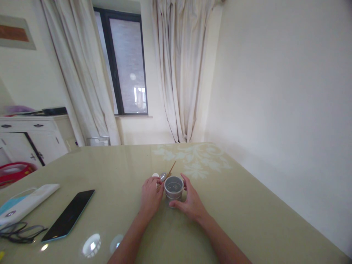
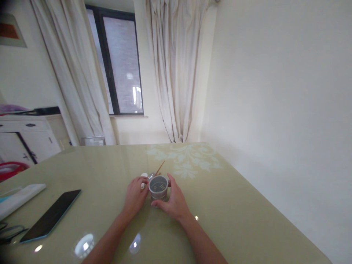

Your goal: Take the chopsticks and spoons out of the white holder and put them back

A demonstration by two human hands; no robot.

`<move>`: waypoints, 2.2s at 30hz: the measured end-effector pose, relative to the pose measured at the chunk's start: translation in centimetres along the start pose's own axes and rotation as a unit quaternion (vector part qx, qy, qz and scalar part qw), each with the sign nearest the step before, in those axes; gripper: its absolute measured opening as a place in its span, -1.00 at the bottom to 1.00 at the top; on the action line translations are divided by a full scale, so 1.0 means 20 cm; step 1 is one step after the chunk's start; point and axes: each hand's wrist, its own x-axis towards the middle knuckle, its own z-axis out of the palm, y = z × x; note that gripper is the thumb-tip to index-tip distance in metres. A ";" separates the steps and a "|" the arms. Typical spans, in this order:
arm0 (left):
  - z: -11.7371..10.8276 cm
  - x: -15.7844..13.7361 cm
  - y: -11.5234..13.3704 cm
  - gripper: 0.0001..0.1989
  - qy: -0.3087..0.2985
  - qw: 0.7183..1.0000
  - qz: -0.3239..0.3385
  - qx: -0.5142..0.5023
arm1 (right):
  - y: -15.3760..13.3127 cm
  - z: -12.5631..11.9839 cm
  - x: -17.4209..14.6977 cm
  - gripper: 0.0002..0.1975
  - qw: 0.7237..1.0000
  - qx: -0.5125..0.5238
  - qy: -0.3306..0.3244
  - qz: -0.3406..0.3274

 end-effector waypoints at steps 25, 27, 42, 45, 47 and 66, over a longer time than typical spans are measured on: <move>-0.11 -0.04 0.14 -0.68 0.145 0.948 -0.041 -0.279 | -0.65 -0.12 0.42 -0.89 0.977 0.163 0.029 -0.131; -0.13 -0.03 0.13 -0.65 0.149 0.952 -0.050 -0.262 | -0.66 -0.18 0.42 -0.88 0.973 0.172 0.080 -0.133; -0.07 -0.03 0.05 -0.74 -0.140 0.955 0.017 0.260 | -0.52 -0.25 0.48 -0.81 0.994 -0.104 -0.010 0.011; -0.07 -0.03 0.05 -0.73 -0.142 0.955 0.028 0.260 | -0.51 -0.23 0.48 -0.75 0.991 -0.128 -0.019 0.018; -0.06 -0.03 0.04 -0.71 -0.141 0.952 0.031 0.271 | -0.50 -0.23 0.49 -0.73 0.989 -0.144 -0.020 0.024; -0.07 -0.03 0.08 -0.70 -0.050 0.981 -0.009 0.186 | -0.46 -0.24 0.50 -0.79 0.980 -0.194 0.012 0.037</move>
